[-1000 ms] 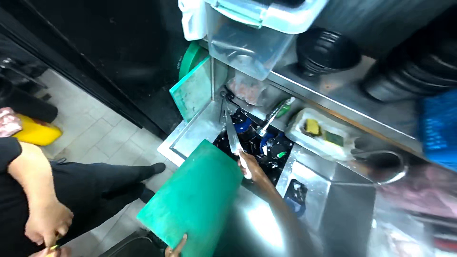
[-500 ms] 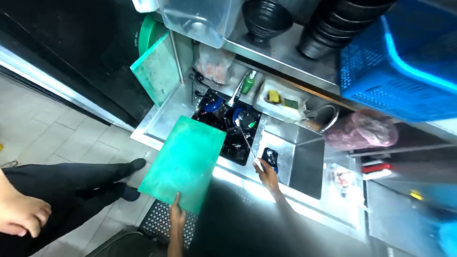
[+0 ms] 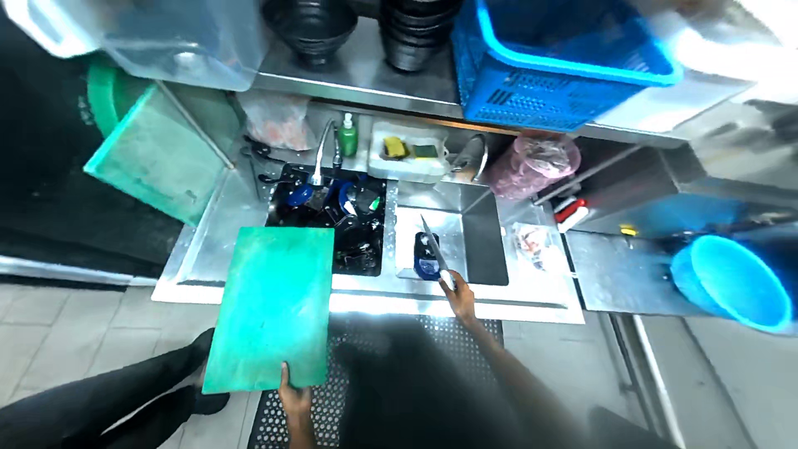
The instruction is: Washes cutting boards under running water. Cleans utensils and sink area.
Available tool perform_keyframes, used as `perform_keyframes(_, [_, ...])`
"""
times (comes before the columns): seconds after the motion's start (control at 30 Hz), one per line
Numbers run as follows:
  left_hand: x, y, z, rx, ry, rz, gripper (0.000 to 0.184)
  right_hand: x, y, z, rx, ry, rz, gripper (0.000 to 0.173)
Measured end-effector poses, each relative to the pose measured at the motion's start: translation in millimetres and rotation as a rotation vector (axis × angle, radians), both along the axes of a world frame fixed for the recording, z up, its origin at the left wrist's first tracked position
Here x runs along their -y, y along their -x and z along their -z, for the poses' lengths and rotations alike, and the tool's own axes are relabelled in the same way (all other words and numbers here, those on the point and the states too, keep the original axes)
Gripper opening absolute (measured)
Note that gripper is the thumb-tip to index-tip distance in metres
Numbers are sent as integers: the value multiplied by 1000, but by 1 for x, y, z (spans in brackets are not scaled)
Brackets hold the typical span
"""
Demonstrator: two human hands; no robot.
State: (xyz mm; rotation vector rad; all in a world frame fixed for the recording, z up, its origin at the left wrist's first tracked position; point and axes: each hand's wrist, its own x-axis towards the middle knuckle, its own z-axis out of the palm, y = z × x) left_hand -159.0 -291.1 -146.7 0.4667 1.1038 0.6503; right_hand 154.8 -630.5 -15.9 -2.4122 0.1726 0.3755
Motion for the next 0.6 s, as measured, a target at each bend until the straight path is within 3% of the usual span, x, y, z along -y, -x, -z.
perform_keyframes(0.23, [70,-40,-23,-18,-140,-91,43,79,-17,19,-76,-56,76,55])
perform_keyframes(0.37, [125,-86,-5,-22,-259,-160,52,119,-37,19,-55,-36,31,57])
perform_keyframes(0.43, [134,-105,1,-16,-317,-151,58,133,-50,21,-48,-14,-23,57])
perform_keyframes(0.5, [139,-134,-18,-55,-360,-110,60,143,-64,28,-44,3,-76,57])
perform_keyframes(0.6, [124,-165,-16,-106,-333,-7,60,145,-92,37,-92,3,-151,58])
